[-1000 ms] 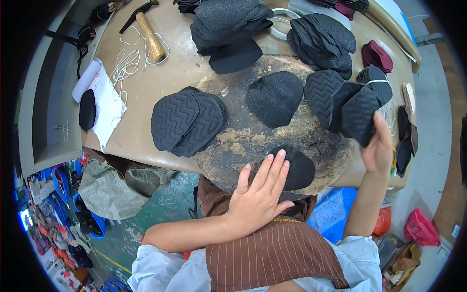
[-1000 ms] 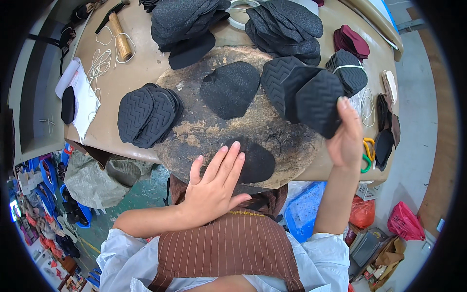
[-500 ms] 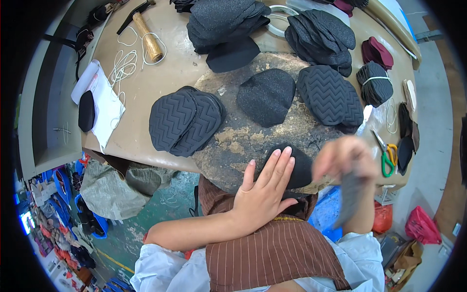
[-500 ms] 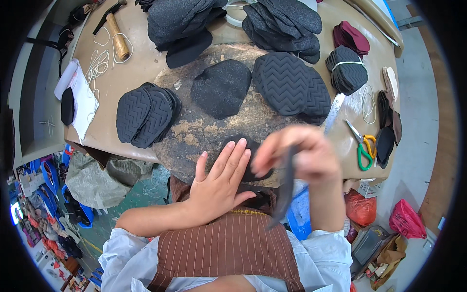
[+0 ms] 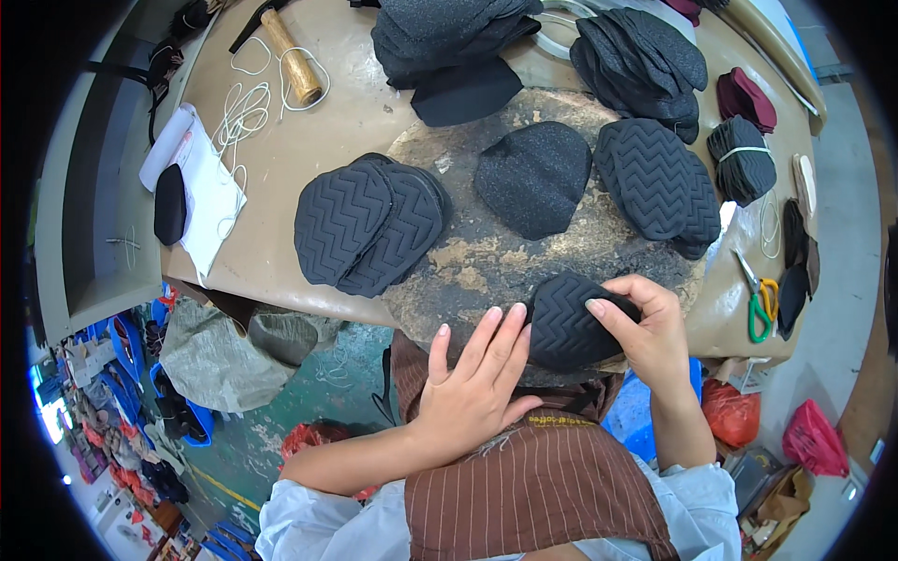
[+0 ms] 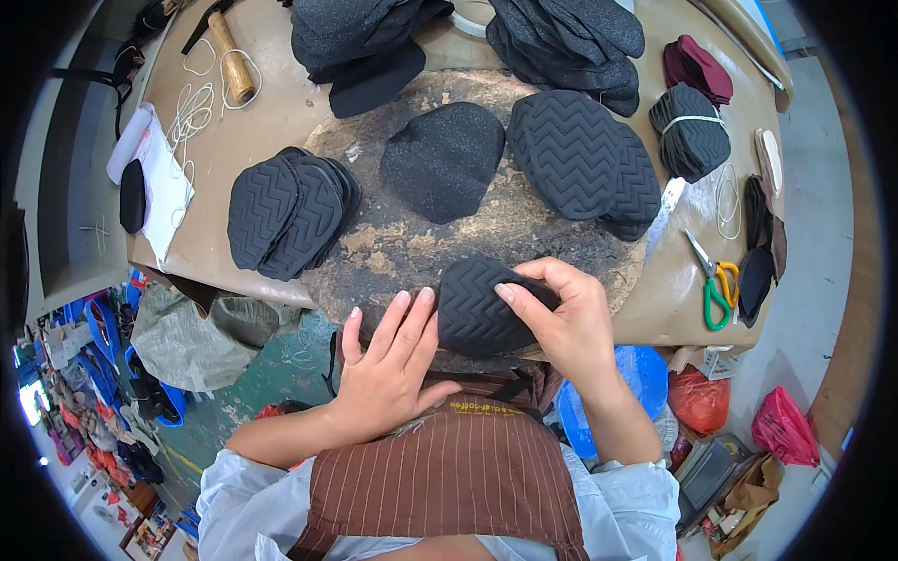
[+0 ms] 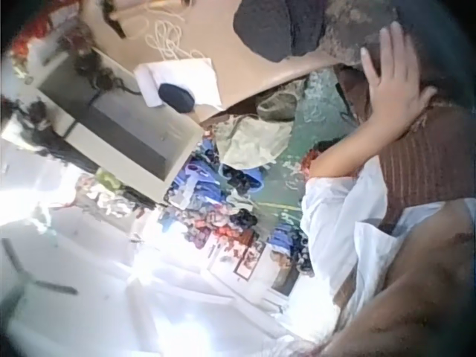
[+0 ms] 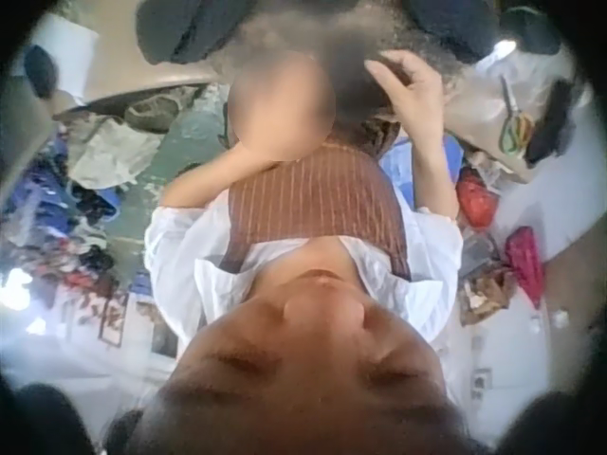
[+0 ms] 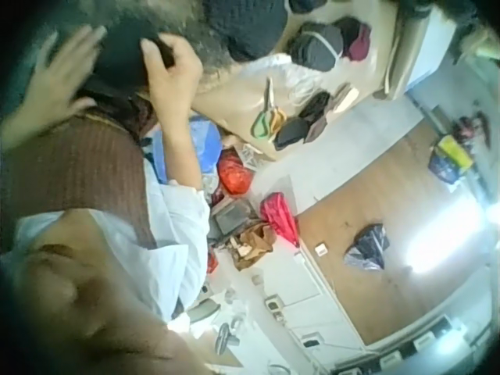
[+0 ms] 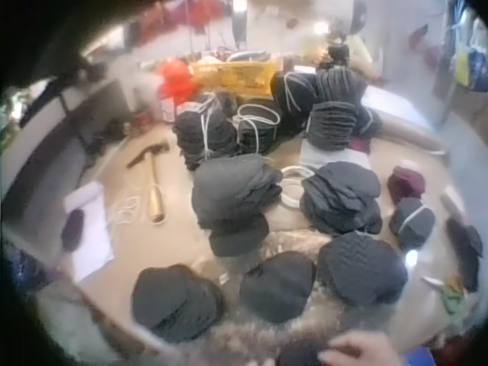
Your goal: The person sorts and stacks black quilted fabric pieces on a workbench. They handle the pieces one by one, aligning them into neat piles and occasionally moving stacks to different locations on the table. The person also uses a rubber band to secure a stack of fabric pieces.
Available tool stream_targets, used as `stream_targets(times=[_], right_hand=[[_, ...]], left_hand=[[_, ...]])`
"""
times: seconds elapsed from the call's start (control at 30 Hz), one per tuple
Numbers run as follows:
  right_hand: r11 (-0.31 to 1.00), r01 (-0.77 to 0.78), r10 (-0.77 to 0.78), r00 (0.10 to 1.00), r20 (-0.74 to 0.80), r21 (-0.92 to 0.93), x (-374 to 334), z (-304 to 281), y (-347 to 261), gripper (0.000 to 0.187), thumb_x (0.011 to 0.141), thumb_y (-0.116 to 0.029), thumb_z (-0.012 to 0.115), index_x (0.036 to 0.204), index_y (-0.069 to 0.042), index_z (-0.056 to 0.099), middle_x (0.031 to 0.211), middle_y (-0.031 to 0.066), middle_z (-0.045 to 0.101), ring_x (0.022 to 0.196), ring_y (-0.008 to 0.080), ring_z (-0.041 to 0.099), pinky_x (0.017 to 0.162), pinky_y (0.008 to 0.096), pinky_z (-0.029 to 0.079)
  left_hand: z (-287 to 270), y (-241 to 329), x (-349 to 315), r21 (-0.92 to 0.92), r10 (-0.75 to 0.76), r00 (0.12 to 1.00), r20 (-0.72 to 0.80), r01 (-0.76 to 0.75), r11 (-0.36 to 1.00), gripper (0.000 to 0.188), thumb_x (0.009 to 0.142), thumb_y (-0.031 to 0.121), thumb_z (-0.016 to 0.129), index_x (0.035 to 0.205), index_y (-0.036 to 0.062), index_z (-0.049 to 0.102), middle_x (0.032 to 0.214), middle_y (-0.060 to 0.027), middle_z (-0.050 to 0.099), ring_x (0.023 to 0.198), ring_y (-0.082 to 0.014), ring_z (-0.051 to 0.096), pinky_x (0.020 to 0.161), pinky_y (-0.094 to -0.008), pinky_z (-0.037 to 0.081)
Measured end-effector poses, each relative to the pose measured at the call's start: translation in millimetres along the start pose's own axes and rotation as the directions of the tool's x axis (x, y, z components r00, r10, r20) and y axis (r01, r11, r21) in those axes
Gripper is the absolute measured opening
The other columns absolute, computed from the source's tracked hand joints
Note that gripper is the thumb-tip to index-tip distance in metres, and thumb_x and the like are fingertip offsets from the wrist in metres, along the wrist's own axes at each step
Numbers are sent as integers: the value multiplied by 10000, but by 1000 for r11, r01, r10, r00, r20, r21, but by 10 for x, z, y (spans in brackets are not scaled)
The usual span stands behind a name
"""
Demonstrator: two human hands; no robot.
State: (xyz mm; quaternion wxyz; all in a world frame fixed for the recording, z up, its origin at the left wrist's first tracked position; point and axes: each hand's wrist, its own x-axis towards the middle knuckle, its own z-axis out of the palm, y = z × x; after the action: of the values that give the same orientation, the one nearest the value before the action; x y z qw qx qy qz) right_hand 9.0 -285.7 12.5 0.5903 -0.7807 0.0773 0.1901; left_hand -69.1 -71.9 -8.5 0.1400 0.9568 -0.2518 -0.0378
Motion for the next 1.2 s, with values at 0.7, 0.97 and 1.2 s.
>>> stream_targets(times=[0.7,0.97,1.2], right_hand=[[999,-1,0,1000,-26,-48,-65,71,-18,103,847,-47,676,851,30,608,746,49,671,704,46,592,606,211,470],[984,83,-99,990,-98,-157,-93,122,46,106,827,-46,684,817,30,611,711,80,682,672,63,620,582,232,480],[980,84,-105,989,-107,-181,-74,119,47,103,816,-43,691,816,22,611,687,90,675,654,66,625,563,237,479]], left_hand=[[64,-72,-204,-114,-84,995,-48,78,990,741,701,381,735,1347,127,476,1449,-96,405,1332,-256,362,1091,-520,131],[10,-104,-210,-264,-82,994,-75,60,963,739,713,349,732,1338,61,462,1425,-133,434,1321,-244,406,1096,-524,140],[-2,-77,71,-94,263,961,-88,-271,958,686,742,392,683,1307,56,488,1412,-112,453,1311,-238,419,1088,-578,136]])
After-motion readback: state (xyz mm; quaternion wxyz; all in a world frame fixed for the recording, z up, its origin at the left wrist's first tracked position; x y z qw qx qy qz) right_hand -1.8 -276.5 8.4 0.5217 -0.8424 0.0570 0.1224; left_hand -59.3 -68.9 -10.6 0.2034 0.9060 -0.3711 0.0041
